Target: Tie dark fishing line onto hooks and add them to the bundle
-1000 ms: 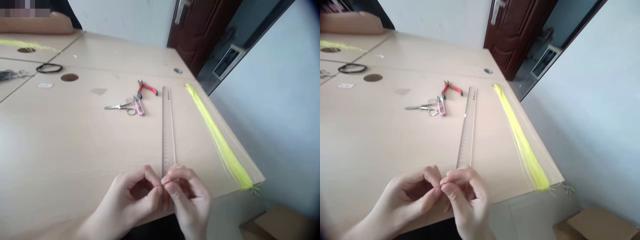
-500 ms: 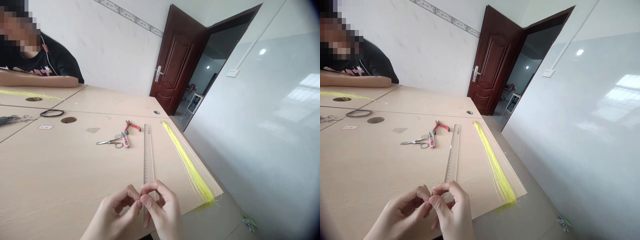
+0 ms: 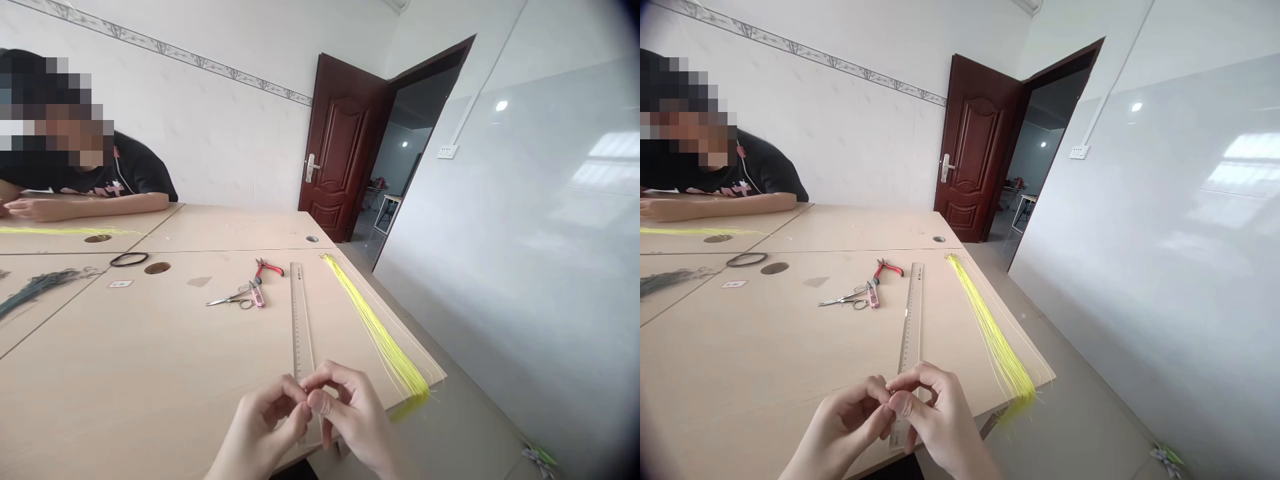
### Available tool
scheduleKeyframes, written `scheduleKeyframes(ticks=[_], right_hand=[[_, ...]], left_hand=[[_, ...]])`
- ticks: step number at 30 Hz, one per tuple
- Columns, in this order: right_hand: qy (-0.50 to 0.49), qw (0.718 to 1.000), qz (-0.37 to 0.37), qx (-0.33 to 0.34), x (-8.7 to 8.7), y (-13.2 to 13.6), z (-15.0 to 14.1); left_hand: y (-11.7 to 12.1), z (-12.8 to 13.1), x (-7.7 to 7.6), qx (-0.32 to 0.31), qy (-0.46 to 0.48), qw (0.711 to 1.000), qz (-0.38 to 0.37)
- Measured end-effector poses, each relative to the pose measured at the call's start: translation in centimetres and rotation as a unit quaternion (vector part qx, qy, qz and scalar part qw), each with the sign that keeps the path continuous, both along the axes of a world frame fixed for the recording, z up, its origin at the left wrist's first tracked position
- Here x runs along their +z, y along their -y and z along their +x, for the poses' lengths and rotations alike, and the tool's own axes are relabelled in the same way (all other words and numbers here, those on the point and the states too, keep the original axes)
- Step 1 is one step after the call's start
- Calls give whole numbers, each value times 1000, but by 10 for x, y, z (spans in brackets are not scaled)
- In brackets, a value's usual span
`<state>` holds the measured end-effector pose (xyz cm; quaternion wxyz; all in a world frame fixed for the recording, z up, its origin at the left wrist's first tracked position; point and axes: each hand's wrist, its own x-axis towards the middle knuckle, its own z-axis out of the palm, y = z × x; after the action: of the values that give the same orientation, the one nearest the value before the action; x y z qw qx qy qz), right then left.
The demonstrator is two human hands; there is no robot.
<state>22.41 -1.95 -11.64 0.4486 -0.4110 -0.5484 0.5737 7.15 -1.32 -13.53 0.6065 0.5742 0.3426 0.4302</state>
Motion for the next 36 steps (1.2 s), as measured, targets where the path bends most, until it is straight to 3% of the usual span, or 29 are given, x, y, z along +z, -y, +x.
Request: scheduleKeyframes(ticks=[10,18,27,36], right_hand=[[18,998,7,56,19,-1,30],[116,992,16,41,32,1,38],[318,948,3,11,43,9,48],[361,931,38,-28,49,-7,60]], left_hand=[[7,23,16,-8,3,1000,-26],[7,27,25,-9,-25,999,-33],[0,27,19,-14,-138,990,-22],[2,33,15,-33,-139,990,-15]])
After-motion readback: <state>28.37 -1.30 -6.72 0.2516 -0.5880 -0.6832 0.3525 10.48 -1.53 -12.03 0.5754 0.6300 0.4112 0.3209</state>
